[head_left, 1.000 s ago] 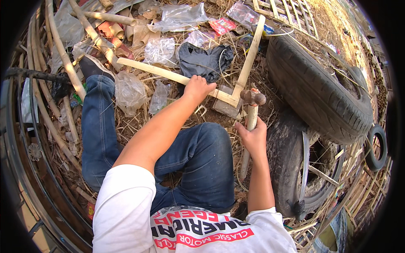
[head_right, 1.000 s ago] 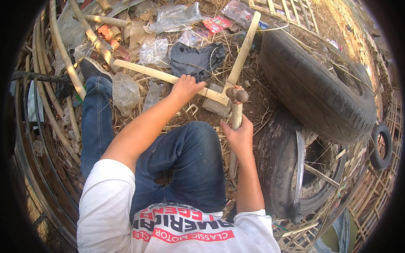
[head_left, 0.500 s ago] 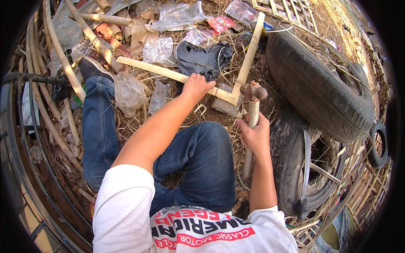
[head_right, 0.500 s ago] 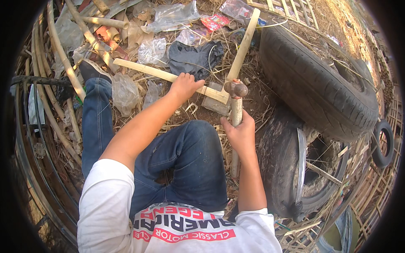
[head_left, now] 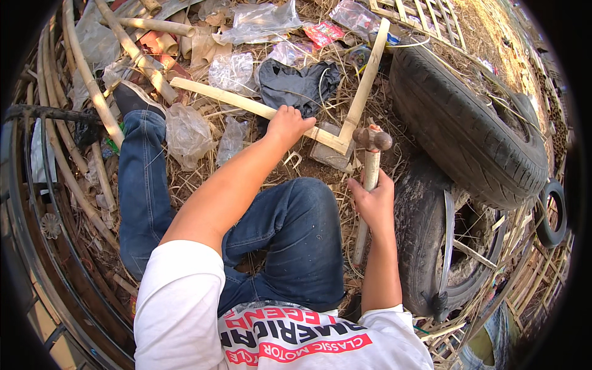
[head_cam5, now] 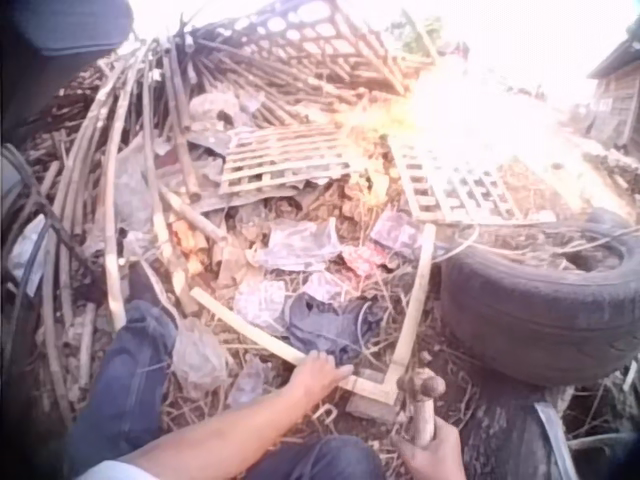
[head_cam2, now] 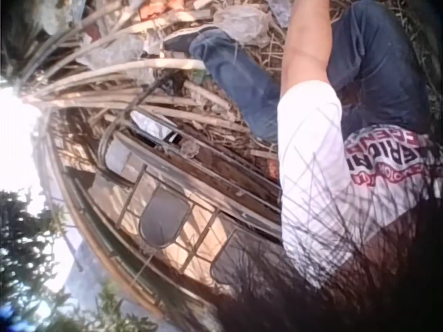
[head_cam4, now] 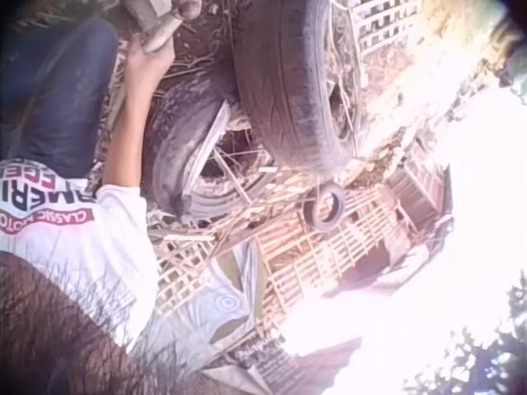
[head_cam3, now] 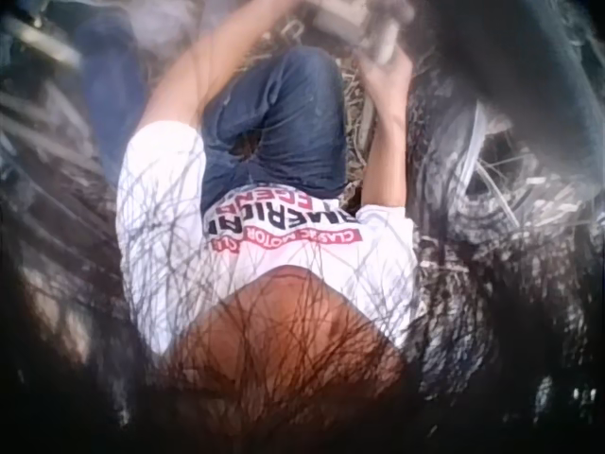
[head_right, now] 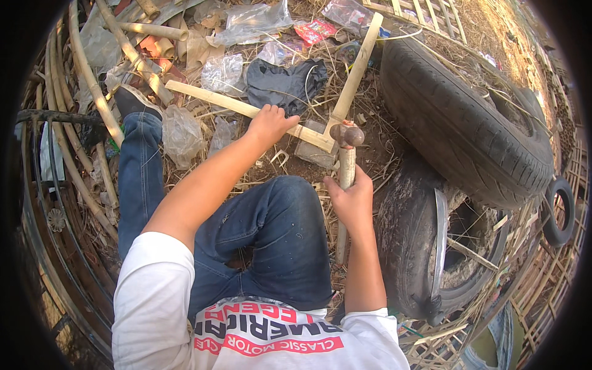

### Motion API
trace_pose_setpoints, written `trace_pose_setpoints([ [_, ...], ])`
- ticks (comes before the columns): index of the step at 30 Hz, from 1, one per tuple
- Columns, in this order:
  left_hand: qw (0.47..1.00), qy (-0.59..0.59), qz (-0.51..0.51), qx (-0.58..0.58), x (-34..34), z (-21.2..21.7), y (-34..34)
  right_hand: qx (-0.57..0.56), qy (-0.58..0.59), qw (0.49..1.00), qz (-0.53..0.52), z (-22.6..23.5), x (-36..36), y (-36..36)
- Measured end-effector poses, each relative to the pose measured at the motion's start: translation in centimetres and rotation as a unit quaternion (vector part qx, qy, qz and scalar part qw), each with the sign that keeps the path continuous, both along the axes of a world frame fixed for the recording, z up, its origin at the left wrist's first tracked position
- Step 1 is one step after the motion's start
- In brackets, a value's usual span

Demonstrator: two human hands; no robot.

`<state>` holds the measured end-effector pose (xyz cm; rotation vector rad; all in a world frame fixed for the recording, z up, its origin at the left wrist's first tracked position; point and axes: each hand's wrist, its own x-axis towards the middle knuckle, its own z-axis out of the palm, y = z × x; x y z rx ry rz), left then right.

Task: The person constructs a rectangular frame using bamboo strips by cutting, positioning, and hammering nails into the joints while sitting on the ground.

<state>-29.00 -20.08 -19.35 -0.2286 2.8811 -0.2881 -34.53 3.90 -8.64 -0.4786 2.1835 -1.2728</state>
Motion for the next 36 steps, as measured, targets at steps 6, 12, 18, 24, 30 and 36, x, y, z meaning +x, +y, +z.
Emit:
trace_pose_setpoints([
  [6,1.000,0.017,-0.002,0.006,-0.2,-0.1,0.3,0.020,-0.014,1.000,-0.004,-2.9,-0.3,-0.3],
  [12,1.000,0.018,0.001,0.003,-0.7,-0.2,0.3,0.076,0.020,0.996,0.031,-3.3,-0.6,-0.1],
  [18,1.000,0.026,-0.001,0.004,0.5,-0.5,0.1,0.014,0.015,1.000,-0.001,1.9,0.8,-0.7],
  [24,0.999,0.036,-0.002,0.005,-0.2,-0.5,0.6,0.056,0.049,0.997,0.023,-3.7,-0.1,-0.4],
  [30,1.000,0.026,0.016,-0.001,0.1,-0.8,0.6,0.085,0.068,0.993,0.048,-2.4,0.1,-0.6],
  [36,1.000,0.026,0.011,0.001,0.6,-0.8,0.3,-0.007,0.035,0.999,0.002,2.4,1.0,-1.1],
])
